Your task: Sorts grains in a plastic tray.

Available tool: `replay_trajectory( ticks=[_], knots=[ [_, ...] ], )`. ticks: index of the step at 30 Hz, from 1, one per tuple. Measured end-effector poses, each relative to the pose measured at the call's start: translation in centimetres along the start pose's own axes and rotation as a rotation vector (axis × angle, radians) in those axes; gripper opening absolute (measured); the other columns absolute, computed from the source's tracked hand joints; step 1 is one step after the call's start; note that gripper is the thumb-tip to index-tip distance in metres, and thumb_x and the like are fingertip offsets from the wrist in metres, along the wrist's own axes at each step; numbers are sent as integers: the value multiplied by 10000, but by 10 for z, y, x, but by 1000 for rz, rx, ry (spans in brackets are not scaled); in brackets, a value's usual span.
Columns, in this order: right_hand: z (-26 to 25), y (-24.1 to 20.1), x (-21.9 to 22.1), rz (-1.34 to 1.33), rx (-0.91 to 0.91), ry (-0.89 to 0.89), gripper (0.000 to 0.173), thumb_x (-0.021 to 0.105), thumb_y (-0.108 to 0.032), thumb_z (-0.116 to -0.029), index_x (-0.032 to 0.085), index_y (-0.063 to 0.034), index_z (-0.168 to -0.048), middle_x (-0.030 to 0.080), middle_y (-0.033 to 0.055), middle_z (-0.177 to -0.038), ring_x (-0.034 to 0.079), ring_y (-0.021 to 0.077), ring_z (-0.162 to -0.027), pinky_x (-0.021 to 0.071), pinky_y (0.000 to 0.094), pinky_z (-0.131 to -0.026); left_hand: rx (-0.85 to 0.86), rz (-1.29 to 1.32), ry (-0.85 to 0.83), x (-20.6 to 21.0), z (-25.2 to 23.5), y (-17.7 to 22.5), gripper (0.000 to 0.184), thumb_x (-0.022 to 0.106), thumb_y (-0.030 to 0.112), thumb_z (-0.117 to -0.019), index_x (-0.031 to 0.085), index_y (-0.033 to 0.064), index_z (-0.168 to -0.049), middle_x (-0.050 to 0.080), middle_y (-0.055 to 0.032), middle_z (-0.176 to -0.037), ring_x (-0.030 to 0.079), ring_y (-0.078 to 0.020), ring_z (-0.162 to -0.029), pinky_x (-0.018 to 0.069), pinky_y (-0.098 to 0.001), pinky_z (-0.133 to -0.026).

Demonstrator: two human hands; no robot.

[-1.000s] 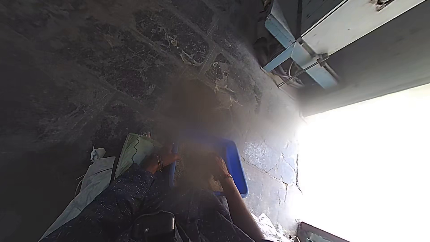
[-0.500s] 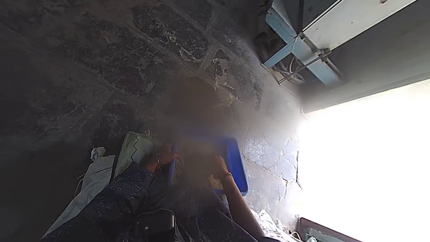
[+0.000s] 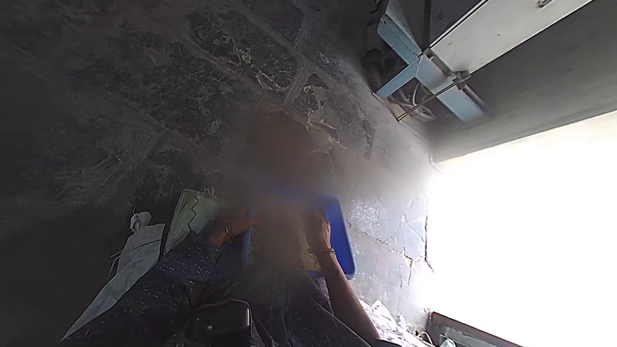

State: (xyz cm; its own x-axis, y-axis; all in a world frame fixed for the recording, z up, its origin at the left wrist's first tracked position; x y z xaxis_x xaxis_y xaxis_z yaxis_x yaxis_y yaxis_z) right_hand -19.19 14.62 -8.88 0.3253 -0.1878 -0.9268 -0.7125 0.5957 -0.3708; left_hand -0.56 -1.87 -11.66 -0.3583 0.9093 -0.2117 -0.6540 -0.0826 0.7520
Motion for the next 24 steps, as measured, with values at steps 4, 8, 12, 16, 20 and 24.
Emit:
replay_trajectory(
  ticks=[4, 8, 12, 16, 20, 24],
  knots=[
    [-1, 0, 0, 14, 20, -81, 495, 493, -308, -1072, 668, 80, -818, 677, 219, -830, 686, 355, -834, 509, 518, -779, 8, -11, -8, 0, -1, 0, 461, 731, 141, -927, 577, -103, -1287, 613, -292, -1236, 601, -372, -1165, 453, -537, -1026],
    [-4, -4, 0, 45, 111, -208, 432, 554, -353, -1051, 703, 48, -988, 696, 211, -1009, 684, 350, -973, 511, 520, -876, 17, -6, -5, 0, -2, -2, 494, 734, 144, -926, 561, -101, -1318, 600, -300, -1271, 588, -382, -1199, 442, -542, -1048],
    [-6, 10, 8, 10, 83, -173, 402, 620, -348, -1014, 718, 10, -1168, 680, 240, -1191, 618, 394, -1192, 468, 495, -1053, 19, -20, -3, 0, -2, -2, 482, 745, 157, -919, 574, -100, -1290, 616, -288, -1234, 605, -375, -1167, 460, -541, -1027],
    [-8, 11, 13, 106, 205, -351, 475, 582, -340, -1030, 600, -67, -1418, 544, 263, -1441, 478, 433, -1379, 397, 537, -1129, 35, -5, -5, 0, 0, 2, 449, 741, 126, -922, 579, -107, -1269, 625, -280, -1200, 620, -354, -1121, 473, -515, -1005],
    [-7, 10, 17, 135, 177, -446, 523, 599, -380, -1029, 574, -71, -1450, 528, 258, -1464, 480, 423, -1387, 397, 523, -1146, 38, 11, -3, 0, 1, 3, 465, 747, 107, -912, 569, -109, -1283, 616, -287, -1223, 612, -357, -1146, 470, -513, -1018],
    [-6, 1, 12, 142, 131, -523, 524, 595, -380, -1032, 569, -68, -1452, 541, 250, -1455, 487, 397, -1393, 389, 492, -1164, 33, 15, -12, -1, 2, 4, 462, 735, 97, -919, 564, -110, -1296, 613, -292, -1233, 611, -358, -1149, 464, -514, -1023]
  ],
)
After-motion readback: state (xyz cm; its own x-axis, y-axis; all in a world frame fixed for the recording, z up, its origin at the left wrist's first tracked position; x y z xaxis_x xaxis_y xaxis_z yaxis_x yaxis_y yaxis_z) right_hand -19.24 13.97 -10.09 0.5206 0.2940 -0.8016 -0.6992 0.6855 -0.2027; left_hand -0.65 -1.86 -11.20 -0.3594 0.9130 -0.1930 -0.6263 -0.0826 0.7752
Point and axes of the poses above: each hand's wrist, its own z-axis away from the middle knuckle, its own x-axis out of the palm, y = z × x, the point moved 2 cm from there along -z, towards the middle knuckle
